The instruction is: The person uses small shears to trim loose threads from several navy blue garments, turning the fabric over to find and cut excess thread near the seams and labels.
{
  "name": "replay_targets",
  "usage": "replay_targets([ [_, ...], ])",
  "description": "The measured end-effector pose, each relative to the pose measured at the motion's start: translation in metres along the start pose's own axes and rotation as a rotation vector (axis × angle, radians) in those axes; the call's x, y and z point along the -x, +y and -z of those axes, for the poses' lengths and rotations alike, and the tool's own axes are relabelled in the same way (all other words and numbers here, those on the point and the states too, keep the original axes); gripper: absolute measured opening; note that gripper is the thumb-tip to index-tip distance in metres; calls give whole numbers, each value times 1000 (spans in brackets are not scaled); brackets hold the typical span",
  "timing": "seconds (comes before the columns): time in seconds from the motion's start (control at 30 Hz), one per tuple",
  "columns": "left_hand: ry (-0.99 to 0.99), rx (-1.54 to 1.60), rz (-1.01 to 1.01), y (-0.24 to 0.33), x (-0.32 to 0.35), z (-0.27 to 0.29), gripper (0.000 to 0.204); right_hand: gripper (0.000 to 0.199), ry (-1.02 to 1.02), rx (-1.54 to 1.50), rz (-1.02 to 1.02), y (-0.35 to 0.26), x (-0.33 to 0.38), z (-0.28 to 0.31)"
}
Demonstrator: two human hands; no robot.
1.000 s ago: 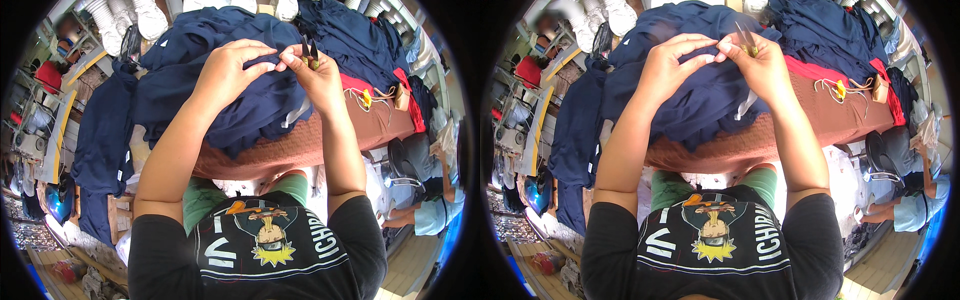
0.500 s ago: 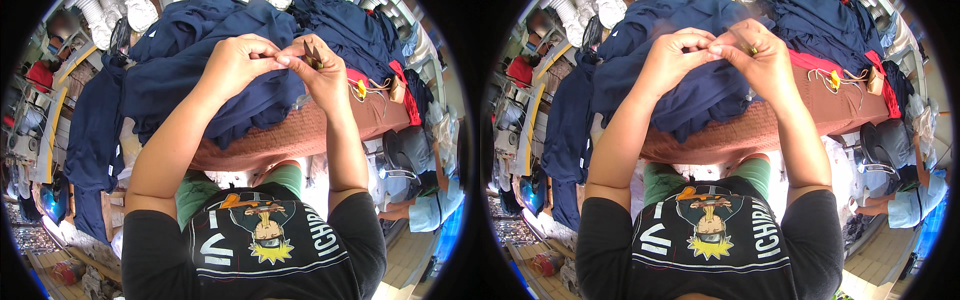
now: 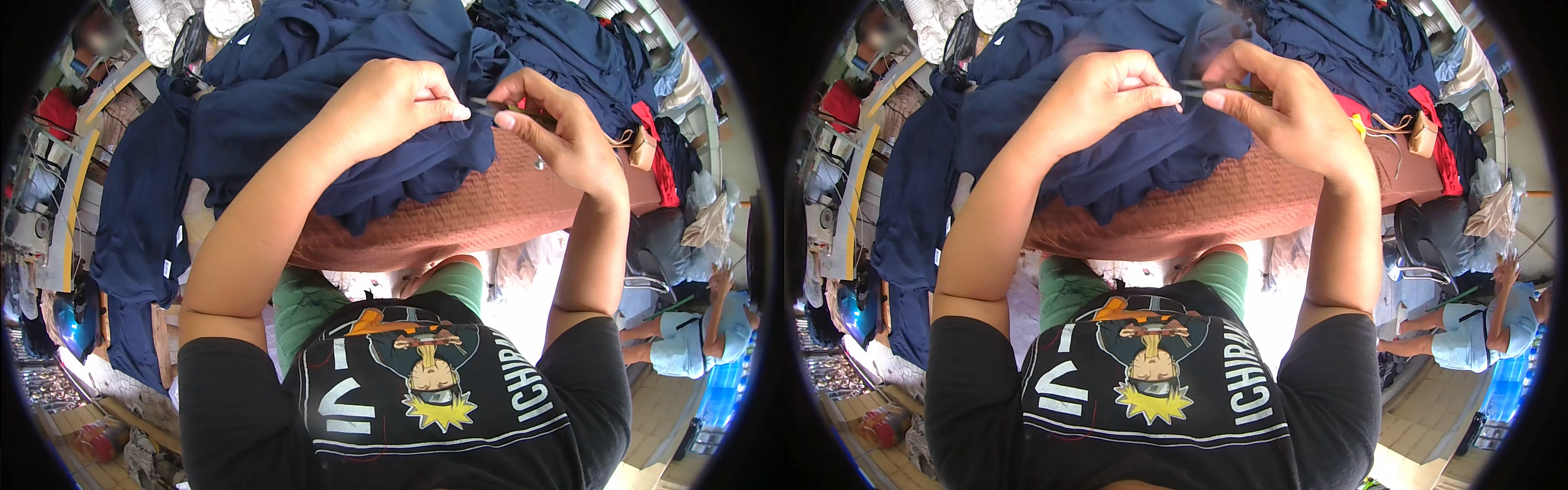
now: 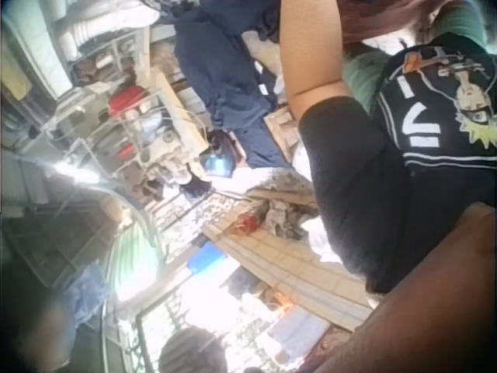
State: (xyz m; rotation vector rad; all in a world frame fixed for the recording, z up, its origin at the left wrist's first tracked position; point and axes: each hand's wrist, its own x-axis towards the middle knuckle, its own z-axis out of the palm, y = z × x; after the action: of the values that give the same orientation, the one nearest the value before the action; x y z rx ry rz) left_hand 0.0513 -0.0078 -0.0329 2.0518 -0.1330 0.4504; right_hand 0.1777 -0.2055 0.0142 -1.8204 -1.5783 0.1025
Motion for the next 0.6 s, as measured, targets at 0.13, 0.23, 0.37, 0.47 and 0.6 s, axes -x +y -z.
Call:
replay_targets([
  [0.13,-80,49,19,-1,-1,6,20,18,-103,10,-30,-3,1,5],
  [0.23,-75,92,33,1,1,6,20,17,-105,40,-5,-6,0,4],
  [0.37,-70,93,31,0,1,5,21,16,-123,8,-98,-13,-2,1],
  [0.47,-64,60,41,0,2,5,21,16,-125,31,-43,-15,-6,-2],
  [0.6,-58,14,41,5,3,6,22,15,-115,35,24,-14,-8,-8],
])
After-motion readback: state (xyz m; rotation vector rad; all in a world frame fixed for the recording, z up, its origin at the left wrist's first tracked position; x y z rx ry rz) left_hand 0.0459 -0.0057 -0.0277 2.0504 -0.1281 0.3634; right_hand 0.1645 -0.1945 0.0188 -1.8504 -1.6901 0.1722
